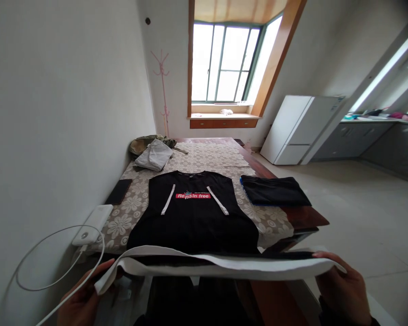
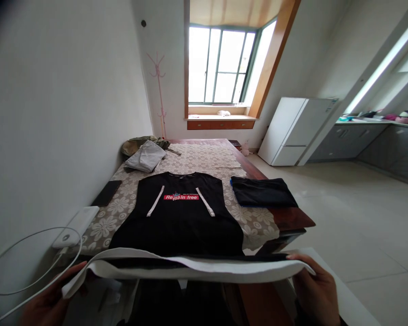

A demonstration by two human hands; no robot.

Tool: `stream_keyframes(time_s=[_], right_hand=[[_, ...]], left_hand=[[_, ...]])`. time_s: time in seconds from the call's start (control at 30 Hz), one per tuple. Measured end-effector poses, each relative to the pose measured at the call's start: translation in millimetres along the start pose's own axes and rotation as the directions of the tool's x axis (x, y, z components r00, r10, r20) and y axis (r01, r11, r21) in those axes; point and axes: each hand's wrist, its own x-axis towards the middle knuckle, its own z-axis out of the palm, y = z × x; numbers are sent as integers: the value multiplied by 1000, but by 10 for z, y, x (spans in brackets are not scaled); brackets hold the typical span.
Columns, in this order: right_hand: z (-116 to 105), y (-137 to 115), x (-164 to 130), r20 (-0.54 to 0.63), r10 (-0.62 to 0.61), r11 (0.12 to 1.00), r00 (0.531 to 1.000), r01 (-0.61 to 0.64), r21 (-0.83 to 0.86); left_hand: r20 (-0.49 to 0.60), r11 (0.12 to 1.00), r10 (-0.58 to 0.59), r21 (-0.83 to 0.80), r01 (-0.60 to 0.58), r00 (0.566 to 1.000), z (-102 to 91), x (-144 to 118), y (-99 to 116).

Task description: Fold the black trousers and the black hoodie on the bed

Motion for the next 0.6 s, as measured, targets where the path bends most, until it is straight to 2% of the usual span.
stream_keyframes(time_s=[0.13, 0.2, 0.27, 0.37, 0.47, 0.6], right_hand=[[356, -123, 199, -42, -262, 963, 964, 264, 52], [548, -172, 353, -57, -347, 935, 936, 350, 64], [711, -193, 539, -64, -366, 923, 928, 371, 106], [874, -195, 804, -50, -309, 939, 950, 313, 142], [944, -215, 979, -22, -302, 953, 953, 303, 24], [979, -349, 1141, 40, -373, 923, 927, 375, -83]], left_hand=[[-142, 989, 138, 66, -129, 980, 293, 159, 114], [-171, 981, 192, 61, -184, 966, 456, 261, 184], [-143, 964, 265, 59, -259, 954, 594, 385, 264], [-111, 942, 336, 18, -337, 935, 730, 597, 353], [-129, 939, 331, -47, -340, 935, 788, 824, 384], [-127, 917, 371, -107, -385, 920, 796, 1142, 542]])
